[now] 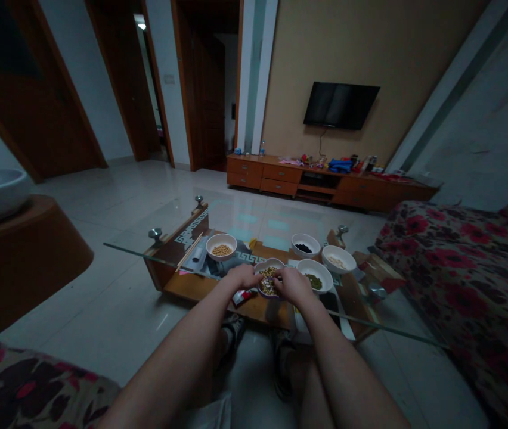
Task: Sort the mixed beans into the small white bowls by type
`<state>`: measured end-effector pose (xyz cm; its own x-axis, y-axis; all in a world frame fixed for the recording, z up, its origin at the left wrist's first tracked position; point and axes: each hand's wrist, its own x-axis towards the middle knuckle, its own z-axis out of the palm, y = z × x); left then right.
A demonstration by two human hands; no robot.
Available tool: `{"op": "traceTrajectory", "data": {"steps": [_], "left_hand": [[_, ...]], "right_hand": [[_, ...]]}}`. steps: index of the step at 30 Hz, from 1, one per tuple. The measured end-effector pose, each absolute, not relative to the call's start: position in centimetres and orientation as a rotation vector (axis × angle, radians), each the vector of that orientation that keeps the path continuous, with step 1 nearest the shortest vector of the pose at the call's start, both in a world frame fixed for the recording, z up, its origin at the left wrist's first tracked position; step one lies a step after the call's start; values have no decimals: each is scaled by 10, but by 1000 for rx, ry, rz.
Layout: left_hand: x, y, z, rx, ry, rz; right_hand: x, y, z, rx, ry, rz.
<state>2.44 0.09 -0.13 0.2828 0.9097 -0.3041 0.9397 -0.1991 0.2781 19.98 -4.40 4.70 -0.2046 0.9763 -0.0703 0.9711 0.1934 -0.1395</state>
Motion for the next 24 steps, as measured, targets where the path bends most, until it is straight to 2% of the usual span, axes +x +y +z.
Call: {"op": "traceTrajectory", "data": {"steps": [7, 15, 24], "left_hand": [[24, 1, 1, 2149, 1647, -114], [24, 2, -2, 2150, 1645, -64], [23, -3, 8, 2125, 1633, -75]], "right_hand": [[219, -45, 50, -2192, -2229, 159], [217, -51, 49, -1900, -2462, 429], [214, -45, 47, -2125, -2310, 217]]}}
